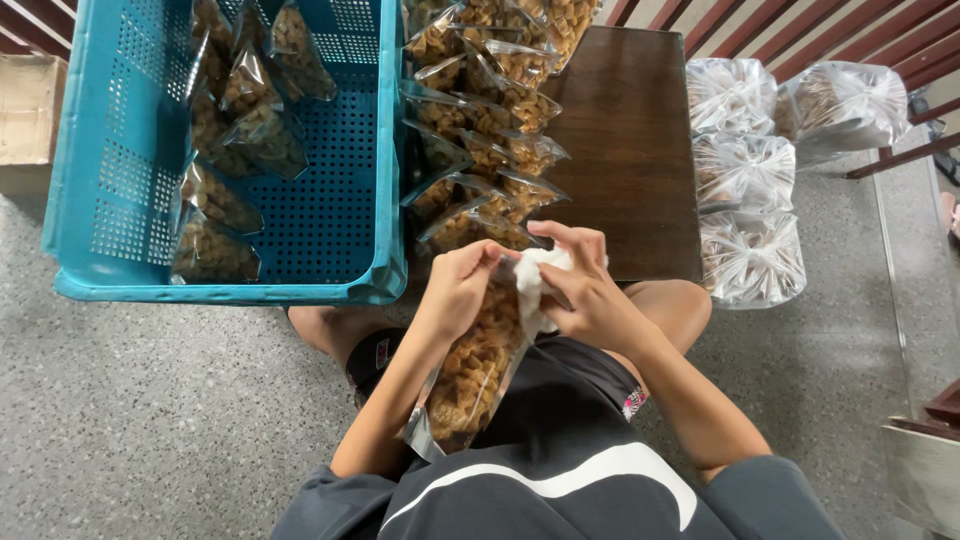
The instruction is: The person picks up plastic bags filled with snacks from a blue crate and wipes the exterior of each bag with a white cloth before placing them on a wooden table.
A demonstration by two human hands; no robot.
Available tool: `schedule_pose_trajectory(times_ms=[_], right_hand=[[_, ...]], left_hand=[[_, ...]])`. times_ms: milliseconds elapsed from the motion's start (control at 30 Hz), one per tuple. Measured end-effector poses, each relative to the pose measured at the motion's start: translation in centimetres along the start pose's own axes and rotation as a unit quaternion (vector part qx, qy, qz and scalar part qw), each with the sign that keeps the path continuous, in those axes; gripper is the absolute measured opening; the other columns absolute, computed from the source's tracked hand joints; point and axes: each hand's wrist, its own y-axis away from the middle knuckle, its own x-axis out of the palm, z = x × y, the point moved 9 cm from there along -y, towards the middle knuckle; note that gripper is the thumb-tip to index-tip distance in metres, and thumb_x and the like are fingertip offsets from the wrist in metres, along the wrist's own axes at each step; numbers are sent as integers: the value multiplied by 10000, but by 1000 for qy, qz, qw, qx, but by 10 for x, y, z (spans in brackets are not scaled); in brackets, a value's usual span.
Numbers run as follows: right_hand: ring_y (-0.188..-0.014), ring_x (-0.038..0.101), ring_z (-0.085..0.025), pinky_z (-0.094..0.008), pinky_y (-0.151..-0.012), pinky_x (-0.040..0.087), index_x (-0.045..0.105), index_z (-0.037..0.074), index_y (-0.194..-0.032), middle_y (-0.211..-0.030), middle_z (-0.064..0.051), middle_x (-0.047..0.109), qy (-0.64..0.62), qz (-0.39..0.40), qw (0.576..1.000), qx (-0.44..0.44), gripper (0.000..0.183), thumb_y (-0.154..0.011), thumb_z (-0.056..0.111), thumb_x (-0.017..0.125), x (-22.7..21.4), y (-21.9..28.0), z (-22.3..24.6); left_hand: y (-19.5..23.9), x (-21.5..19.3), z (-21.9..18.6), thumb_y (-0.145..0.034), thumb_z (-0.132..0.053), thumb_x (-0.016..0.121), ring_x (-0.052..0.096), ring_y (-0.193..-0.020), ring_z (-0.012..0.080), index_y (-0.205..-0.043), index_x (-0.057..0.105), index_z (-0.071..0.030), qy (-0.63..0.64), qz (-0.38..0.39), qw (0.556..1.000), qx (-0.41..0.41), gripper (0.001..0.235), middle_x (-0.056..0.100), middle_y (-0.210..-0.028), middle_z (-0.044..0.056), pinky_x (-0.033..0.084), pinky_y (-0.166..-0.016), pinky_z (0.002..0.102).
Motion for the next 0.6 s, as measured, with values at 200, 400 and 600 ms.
schedule_pose_trajectory(times_ms=[200,400,600], right_hand=[[-1268,388,-367,-440,-1115,378,694,37,-1098,-1556,-124,372,-107,-6,994,8,456,-652,-9,782,10,-18,5],[-1258,402,-367,-470,-1118,372,726,55,-1014,-1418,-68,483,46,-18,999,-15,384,-639,38,806,8,0,0],[-1199,399,-372,-505,-1070,350,721,74,-968,-1253,-91,494,96,16,993,-68,339,-640,92,807,4,17,-22]], left_hand=[[3,-4,-6,-1045,-97,503,662,-768,69,-1094,715,16,-58,-21,998,11,244,761,-847,86,537,-728,242],[5,-14,3,-1099,-90,502,649,-857,56,-973,690,37,74,-24,996,42,260,768,-939,93,536,-792,230],[6,-19,-7,-1071,-143,520,691,-743,168,-1022,692,34,-43,-55,997,27,252,814,-949,102,518,-704,299]])
